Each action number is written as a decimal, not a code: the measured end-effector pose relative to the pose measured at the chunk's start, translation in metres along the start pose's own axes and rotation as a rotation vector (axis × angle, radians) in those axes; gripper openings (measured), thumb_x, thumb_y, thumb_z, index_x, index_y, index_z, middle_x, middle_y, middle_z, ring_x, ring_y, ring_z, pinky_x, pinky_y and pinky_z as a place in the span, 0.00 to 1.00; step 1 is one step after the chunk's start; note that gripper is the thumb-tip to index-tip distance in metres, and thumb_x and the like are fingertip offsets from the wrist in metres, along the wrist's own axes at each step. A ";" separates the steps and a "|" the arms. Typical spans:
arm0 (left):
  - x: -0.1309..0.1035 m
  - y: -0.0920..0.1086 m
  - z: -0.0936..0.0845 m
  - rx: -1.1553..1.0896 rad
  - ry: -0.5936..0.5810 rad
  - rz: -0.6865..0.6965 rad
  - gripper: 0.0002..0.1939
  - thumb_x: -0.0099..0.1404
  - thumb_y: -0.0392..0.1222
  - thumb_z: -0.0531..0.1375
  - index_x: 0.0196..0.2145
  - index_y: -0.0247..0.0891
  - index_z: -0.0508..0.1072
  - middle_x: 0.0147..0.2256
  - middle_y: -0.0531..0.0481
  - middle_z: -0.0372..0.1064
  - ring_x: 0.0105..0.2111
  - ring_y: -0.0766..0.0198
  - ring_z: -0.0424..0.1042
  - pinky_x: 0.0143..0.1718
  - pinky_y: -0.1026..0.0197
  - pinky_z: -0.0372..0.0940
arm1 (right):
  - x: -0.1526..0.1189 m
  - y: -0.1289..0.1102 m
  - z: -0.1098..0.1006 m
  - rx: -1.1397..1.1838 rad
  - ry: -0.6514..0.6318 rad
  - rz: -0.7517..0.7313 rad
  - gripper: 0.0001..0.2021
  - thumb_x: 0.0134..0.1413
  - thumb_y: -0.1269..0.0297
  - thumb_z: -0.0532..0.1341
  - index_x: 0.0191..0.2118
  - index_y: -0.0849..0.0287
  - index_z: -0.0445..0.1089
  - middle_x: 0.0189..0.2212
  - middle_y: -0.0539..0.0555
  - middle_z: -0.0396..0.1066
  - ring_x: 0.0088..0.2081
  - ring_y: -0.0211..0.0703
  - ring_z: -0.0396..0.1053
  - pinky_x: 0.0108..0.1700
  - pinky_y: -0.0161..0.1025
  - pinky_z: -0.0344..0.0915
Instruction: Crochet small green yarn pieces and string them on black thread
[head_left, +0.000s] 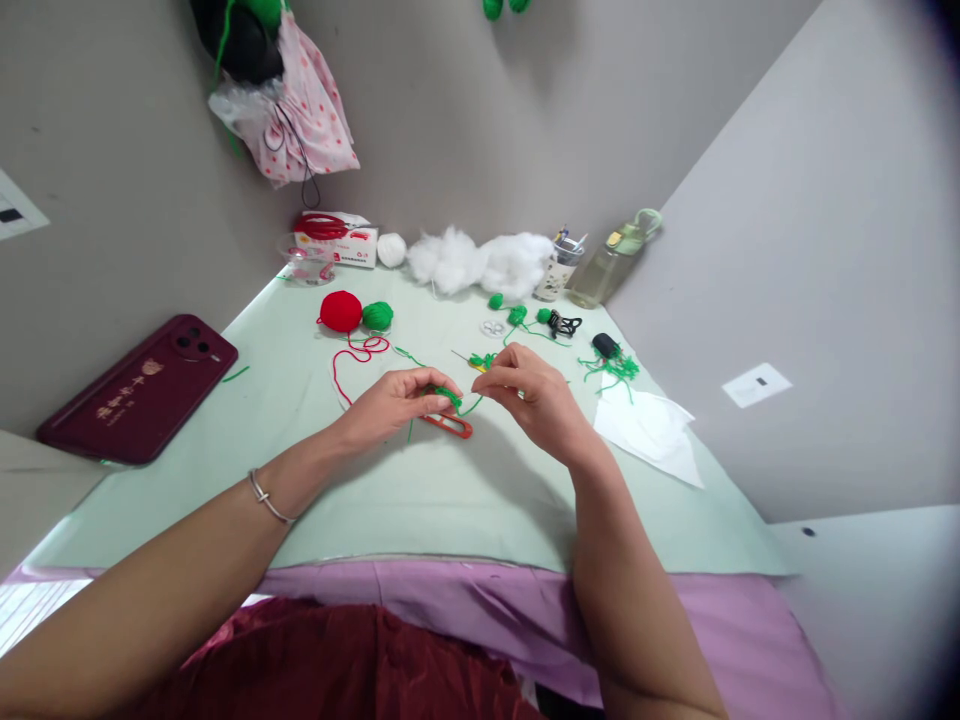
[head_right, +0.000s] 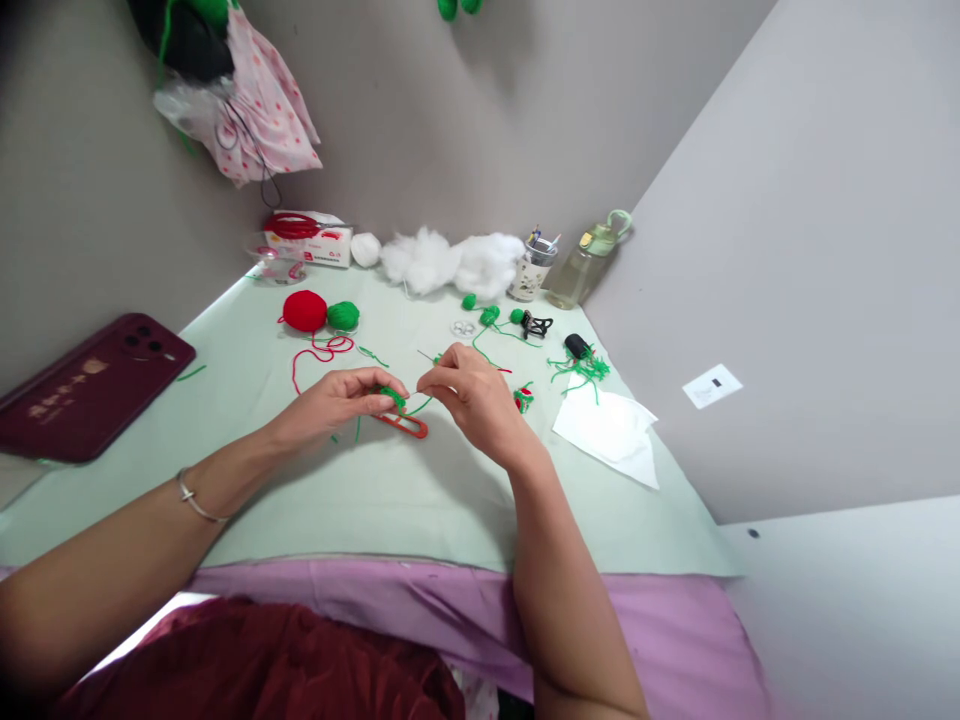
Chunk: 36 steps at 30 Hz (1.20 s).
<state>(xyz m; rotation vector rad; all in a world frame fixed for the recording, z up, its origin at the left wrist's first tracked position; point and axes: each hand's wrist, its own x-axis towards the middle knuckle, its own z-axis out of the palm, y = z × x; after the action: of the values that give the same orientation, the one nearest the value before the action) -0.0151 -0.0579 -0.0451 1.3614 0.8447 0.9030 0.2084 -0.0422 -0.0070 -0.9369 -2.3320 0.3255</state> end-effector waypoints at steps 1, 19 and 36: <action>0.000 0.000 0.000 0.003 -0.005 -0.002 0.10 0.63 0.45 0.63 0.41 0.39 0.76 0.40 0.49 0.75 0.43 0.57 0.76 0.52 0.53 0.64 | 0.000 0.000 0.000 0.015 -0.003 0.002 0.09 0.62 0.73 0.60 0.37 0.54 0.76 0.33 0.53 0.66 0.38 0.42 0.66 0.38 0.39 0.61; -0.001 0.001 0.003 -0.185 -0.027 0.005 0.10 0.62 0.44 0.65 0.39 0.37 0.72 0.37 0.51 0.73 0.39 0.56 0.78 0.50 0.50 0.67 | 0.002 0.001 0.012 0.215 0.044 0.105 0.06 0.60 0.69 0.62 0.38 0.52 0.76 0.33 0.51 0.68 0.35 0.39 0.66 0.35 0.37 0.61; 0.004 -0.009 0.005 -0.216 0.027 -0.055 0.09 0.62 0.43 0.65 0.35 0.37 0.70 0.30 0.49 0.77 0.35 0.56 0.79 0.47 0.50 0.68 | 0.004 -0.020 0.030 0.287 0.094 0.076 0.06 0.64 0.65 0.57 0.37 0.55 0.71 0.38 0.54 0.73 0.33 0.38 0.71 0.33 0.36 0.65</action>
<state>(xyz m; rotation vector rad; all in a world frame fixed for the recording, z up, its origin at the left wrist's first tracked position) -0.0084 -0.0570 -0.0535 1.1366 0.7777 0.9425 0.1767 -0.0540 -0.0202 -0.8788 -2.0984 0.6162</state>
